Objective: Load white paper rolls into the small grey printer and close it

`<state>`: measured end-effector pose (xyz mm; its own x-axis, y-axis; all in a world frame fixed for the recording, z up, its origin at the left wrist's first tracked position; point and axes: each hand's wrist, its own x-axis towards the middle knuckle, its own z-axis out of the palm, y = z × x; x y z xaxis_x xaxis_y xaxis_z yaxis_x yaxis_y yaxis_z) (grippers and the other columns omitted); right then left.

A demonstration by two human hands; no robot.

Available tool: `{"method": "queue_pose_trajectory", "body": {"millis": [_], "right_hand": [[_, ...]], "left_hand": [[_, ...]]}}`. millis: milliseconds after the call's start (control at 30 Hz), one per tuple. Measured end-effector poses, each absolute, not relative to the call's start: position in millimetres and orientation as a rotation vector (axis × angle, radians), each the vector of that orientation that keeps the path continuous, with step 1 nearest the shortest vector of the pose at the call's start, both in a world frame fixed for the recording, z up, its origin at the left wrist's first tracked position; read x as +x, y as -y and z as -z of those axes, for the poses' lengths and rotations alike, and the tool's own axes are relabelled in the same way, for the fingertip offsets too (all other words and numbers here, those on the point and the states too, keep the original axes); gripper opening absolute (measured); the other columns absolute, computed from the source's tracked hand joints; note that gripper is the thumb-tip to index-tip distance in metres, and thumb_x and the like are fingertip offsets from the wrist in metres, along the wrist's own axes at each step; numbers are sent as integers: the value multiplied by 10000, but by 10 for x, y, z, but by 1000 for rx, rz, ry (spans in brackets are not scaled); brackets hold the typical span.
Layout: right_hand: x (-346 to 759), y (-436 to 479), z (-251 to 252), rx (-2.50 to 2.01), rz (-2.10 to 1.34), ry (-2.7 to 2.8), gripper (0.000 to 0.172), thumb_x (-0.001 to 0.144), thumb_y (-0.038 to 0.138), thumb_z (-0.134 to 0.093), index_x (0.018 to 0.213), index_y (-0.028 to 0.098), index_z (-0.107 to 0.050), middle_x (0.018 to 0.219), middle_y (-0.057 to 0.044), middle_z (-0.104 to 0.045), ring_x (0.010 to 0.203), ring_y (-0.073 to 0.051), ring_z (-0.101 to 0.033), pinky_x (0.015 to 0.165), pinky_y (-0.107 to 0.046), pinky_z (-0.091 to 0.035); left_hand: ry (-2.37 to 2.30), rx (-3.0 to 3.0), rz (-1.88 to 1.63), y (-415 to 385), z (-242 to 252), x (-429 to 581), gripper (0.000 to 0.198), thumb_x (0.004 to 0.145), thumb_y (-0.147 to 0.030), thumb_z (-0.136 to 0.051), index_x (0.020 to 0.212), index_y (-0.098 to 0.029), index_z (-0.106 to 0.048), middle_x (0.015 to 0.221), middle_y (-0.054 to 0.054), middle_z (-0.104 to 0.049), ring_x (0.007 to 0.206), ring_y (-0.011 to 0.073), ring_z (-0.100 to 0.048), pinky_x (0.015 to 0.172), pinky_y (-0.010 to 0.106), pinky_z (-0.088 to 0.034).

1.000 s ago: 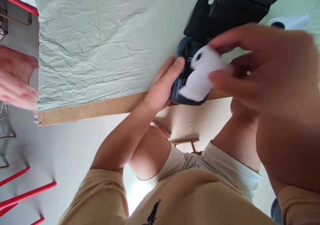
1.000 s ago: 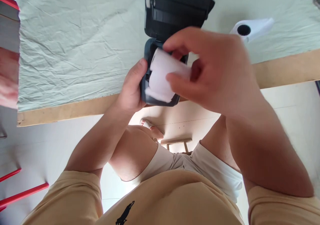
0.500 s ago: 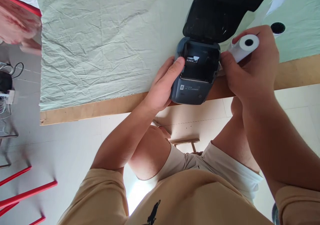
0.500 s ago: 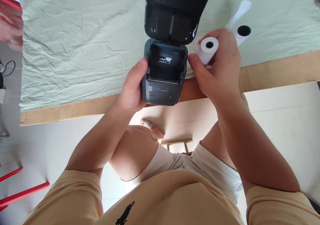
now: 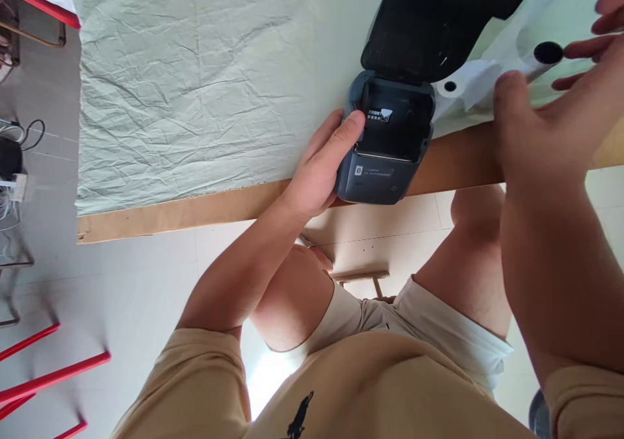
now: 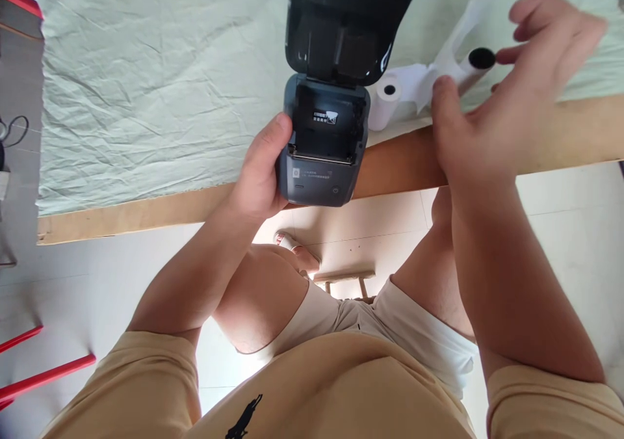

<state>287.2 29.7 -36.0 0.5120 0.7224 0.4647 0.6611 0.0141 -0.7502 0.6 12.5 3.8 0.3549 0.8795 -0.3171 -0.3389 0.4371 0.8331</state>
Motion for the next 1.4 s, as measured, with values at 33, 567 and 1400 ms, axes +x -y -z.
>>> {"method": "queue_pose_trajectory", "body": {"millis": [33,567,1400], "right_hand": [[2967,-375,422,-1715,-19,1257,776,602,-28,-883,1245,294,-589,1441,-58,-580,1414,-309,-566,1180,-536,-562],[3053,-513,590,-1740,-72,1310,632,662,-44,-726,1184,285,-591,1155,-51,-639,1019,-242,-585,945,-400,-448],[3206,-415,561,-1782,-273,1452,820,757,41,-737,1516,331,-625,1368,-43,-699,1074,-233,-680,1017,-467,-549]], "left_hand": [[-878,740,-899,-114,-42,14,507,1073,-746,-745,991,-248,-693,796,-15,-699,730,171,-761,579,246,-561],[-821,698,-881,-129,-64,11,366,1098,-587,-771,1069,-223,-747,858,12,-730,725,170,-711,619,309,-574],[-920,584,-822,-115,-19,25,613,1007,-848,-744,1368,-353,-770,893,22,-807,928,291,-865,638,359,-597]]}}
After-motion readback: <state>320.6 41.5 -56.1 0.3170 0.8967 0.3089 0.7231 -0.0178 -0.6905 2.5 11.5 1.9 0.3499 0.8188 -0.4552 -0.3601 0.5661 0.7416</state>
